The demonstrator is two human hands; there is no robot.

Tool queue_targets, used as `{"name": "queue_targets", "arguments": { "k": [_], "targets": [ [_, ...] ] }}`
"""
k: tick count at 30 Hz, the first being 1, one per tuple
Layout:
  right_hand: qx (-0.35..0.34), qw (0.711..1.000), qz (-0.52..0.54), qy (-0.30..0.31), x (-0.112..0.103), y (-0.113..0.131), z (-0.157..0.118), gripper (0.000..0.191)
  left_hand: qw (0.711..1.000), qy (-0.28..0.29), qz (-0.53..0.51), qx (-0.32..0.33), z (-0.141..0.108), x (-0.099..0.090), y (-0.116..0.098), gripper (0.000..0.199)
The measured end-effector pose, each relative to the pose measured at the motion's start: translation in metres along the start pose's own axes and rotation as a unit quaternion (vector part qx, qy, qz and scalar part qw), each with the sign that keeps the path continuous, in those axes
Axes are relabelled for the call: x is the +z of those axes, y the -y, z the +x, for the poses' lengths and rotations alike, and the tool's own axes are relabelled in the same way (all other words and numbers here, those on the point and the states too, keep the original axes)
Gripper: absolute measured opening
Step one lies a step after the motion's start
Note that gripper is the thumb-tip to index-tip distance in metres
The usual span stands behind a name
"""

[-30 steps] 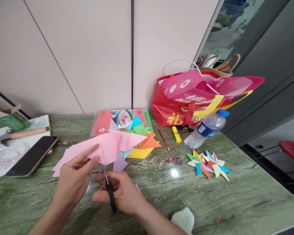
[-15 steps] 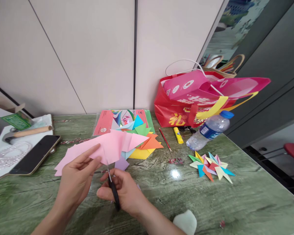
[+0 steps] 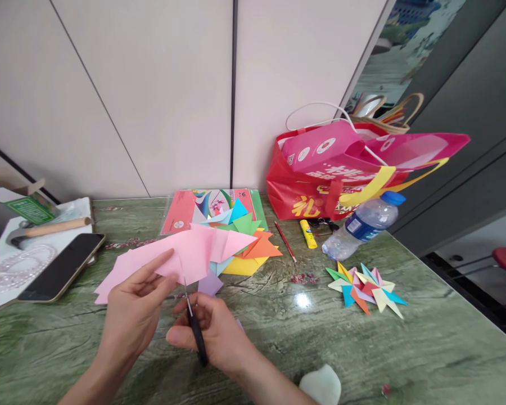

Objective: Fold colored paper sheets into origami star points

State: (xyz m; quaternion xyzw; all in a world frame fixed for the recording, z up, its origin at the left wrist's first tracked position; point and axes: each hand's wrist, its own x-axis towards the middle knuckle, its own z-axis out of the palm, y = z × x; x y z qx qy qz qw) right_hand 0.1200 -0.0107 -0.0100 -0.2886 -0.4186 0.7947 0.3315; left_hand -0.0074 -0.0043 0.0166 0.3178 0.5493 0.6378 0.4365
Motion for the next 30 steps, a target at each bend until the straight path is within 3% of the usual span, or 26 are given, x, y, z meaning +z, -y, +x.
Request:
{"name": "queue_targets", "arguments": {
  "k": [30],
  "targets": [
    [0.003,1.0,0.005,-0.01,0.0012,0.0005,-0.0001,0.045,1.0,0.02,-0.021,-0.006,0.0003,0.0,-0.0013,0.046]
  ]
}}
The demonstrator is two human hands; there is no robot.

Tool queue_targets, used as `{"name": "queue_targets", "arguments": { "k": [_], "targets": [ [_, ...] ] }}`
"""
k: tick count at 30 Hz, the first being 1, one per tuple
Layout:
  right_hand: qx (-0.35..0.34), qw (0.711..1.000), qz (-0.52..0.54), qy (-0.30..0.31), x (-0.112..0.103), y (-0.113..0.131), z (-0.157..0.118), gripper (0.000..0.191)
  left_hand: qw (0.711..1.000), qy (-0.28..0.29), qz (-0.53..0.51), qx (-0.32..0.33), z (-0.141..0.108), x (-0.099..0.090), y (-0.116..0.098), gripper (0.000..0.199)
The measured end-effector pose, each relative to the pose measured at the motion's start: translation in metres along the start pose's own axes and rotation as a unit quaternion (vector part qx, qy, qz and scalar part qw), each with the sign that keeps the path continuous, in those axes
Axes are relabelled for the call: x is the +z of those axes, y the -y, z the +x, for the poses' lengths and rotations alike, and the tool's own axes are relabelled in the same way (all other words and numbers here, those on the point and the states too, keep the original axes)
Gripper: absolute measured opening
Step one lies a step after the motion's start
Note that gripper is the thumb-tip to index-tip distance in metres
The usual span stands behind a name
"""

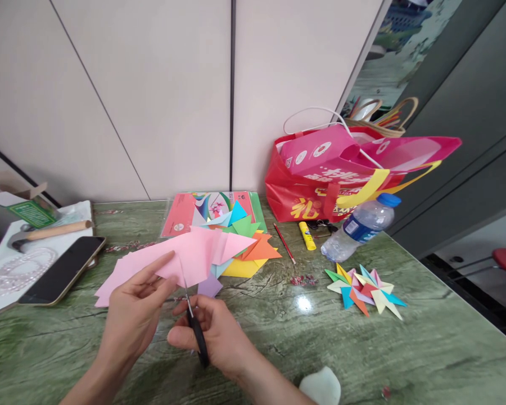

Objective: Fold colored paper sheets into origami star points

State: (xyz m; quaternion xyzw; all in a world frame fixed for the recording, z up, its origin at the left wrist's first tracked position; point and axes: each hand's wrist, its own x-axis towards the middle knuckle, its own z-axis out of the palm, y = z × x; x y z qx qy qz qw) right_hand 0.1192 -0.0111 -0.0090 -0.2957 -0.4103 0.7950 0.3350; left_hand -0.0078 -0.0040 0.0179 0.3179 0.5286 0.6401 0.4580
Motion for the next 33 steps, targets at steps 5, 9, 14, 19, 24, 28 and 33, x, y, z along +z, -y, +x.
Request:
{"name": "queue_targets", "arguments": {
  "k": [5,9,14,19,24,28,33],
  "targets": [
    [0.001,1.0,0.002,-0.003,-0.0001,0.0,0.0,0.045,1.0,0.004,-0.002,-0.002,0.0003,0.0003,0.0006,0.044],
    [-0.001,1.0,0.0,-0.005,-0.0001,0.0003,0.0002,0.045,1.0,0.005,0.004,0.003,-0.0006,-0.0012,0.0013,0.044],
    [0.003,1.0,-0.012,-0.014,0.0004,0.0,-0.0001,0.046,1.0,0.007,0.003,0.011,-0.0014,-0.0009,0.0022,0.044],
    [-0.005,1.0,-0.02,-0.013,0.0003,-0.0003,0.0,0.043,1.0,-0.004,0.011,0.012,-0.0026,0.0018,-0.0004,0.046],
    [-0.007,1.0,-0.021,-0.016,-0.0002,-0.0016,0.0007,0.046,1.0,-0.015,0.018,0.01,-0.0039,0.0023,-0.0027,0.048],
    [-0.006,1.0,-0.015,-0.023,-0.0003,-0.0033,0.0014,0.047,1.0,-0.013,0.014,0.01,-0.0045,0.0024,-0.0024,0.049],
    [-0.01,1.0,-0.012,-0.021,-0.0009,-0.0043,0.001,0.045,1.0,-0.017,0.002,0.009,-0.0051,0.0029,-0.0019,0.048]
  ]
}}
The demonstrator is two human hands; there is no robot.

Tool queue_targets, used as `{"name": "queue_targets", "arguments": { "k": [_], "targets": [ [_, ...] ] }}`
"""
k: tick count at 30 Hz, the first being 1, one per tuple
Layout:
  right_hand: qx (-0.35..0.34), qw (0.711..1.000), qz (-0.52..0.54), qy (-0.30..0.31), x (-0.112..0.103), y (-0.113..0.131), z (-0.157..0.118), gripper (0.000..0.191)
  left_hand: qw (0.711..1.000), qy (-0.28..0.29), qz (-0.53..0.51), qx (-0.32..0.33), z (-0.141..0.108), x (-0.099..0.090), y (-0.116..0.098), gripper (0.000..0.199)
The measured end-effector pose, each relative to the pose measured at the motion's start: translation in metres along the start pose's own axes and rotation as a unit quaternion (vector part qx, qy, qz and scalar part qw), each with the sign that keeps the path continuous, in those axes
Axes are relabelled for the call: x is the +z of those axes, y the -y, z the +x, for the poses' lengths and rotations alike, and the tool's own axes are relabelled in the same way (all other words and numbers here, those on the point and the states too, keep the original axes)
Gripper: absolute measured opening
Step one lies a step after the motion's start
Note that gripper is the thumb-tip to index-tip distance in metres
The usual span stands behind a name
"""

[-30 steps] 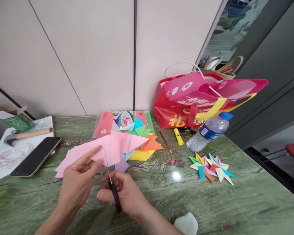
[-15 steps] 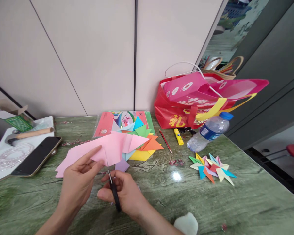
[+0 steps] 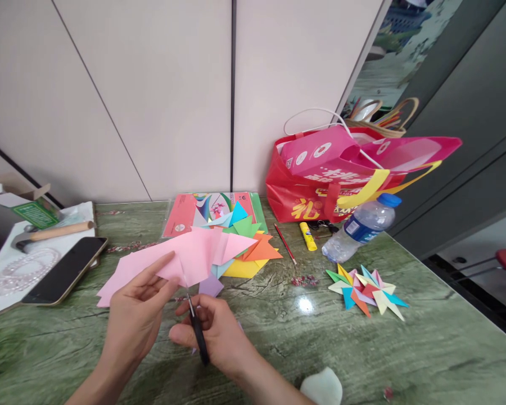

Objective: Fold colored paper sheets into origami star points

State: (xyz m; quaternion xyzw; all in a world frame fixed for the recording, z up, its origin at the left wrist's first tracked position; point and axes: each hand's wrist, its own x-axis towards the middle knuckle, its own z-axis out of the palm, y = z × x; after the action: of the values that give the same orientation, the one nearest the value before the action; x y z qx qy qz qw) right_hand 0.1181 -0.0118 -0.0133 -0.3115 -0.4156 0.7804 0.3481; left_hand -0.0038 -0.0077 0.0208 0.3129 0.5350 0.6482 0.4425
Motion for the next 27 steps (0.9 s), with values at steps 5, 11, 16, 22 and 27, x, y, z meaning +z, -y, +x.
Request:
{"name": "queue_targets", "arguments": {
  "k": [5,11,16,22,27],
  "targets": [
    [0.005,1.0,-0.004,0.0,0.0002,0.0012,-0.0002,0.045,1.0,0.002,-0.009,0.001,-0.0005,0.0018,-0.0005,0.047],
    [0.002,1.0,-0.013,0.0,0.0009,0.0015,0.0002,0.045,1.0,-0.002,-0.012,-0.007,-0.0005,0.0023,-0.0006,0.048],
    [0.0,1.0,-0.016,-0.005,0.001,0.0011,0.001,0.045,1.0,0.006,-0.016,-0.005,-0.0005,0.0006,0.0003,0.046],
    [0.002,1.0,-0.007,-0.004,0.0008,-0.0014,0.0018,0.044,1.0,0.001,-0.016,-0.009,-0.001,0.0026,-0.0016,0.047],
    [-0.001,1.0,-0.009,-0.004,-0.0004,-0.0052,0.0017,0.042,1.0,-0.009,-0.022,-0.013,-0.0002,0.0027,-0.001,0.047]
  ]
}}
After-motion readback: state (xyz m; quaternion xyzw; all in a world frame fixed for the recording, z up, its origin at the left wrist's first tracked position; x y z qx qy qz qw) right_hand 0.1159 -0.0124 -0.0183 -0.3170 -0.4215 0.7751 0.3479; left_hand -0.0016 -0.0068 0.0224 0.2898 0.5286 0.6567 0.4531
